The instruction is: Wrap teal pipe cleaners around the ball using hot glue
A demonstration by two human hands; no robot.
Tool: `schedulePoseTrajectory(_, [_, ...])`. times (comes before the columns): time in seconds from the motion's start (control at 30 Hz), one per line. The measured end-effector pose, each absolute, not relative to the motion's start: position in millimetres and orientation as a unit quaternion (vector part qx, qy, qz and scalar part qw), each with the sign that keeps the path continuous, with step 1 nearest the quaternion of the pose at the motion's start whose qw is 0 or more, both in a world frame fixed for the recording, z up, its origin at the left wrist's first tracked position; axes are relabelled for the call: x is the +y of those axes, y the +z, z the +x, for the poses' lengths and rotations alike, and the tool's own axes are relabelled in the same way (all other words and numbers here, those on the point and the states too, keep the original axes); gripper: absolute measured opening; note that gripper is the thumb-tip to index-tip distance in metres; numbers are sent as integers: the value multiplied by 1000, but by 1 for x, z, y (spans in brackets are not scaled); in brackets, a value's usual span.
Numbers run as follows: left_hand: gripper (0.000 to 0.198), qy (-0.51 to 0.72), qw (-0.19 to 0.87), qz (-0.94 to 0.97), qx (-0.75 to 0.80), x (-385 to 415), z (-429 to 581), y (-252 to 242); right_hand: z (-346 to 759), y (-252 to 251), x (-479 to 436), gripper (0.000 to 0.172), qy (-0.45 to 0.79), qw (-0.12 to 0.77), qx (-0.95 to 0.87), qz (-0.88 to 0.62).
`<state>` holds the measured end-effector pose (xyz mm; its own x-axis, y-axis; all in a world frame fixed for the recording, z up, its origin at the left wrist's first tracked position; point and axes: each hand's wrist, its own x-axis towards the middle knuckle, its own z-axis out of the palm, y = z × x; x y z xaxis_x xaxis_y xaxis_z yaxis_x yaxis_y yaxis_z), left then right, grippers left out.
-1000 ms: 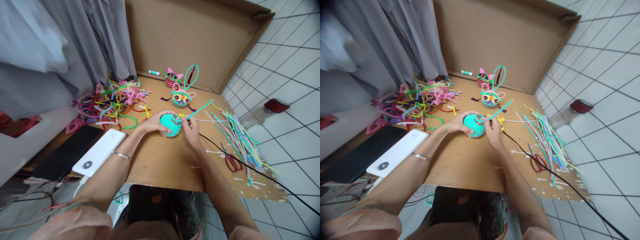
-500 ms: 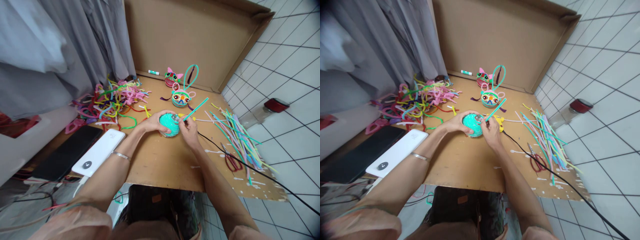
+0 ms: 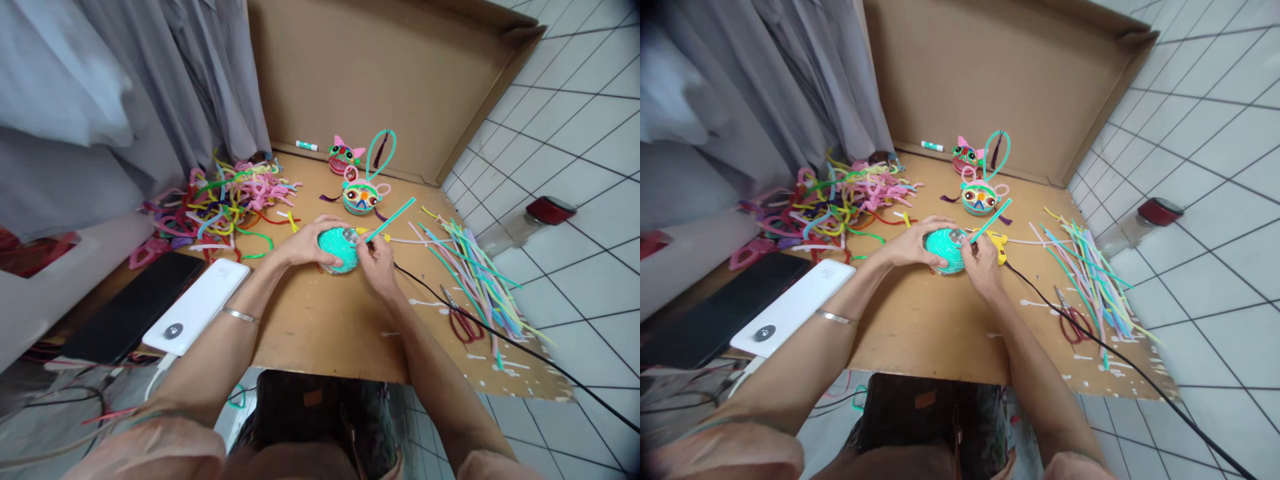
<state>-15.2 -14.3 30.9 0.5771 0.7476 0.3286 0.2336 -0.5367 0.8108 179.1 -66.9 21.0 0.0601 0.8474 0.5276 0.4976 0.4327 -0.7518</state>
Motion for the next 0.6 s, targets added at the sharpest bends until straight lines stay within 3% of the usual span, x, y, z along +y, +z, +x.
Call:
schedulePoseTrajectory(0.33, [89, 359, 409, 779, 310, -21, -13, 32, 181, 20, -66, 18, 165, 519, -662, -515])
schedulePoseTrajectory(0.6, [75, 354, 411, 777, 320, -22, -13, 32, 180, 19, -65, 18, 163, 525, -658, -515])
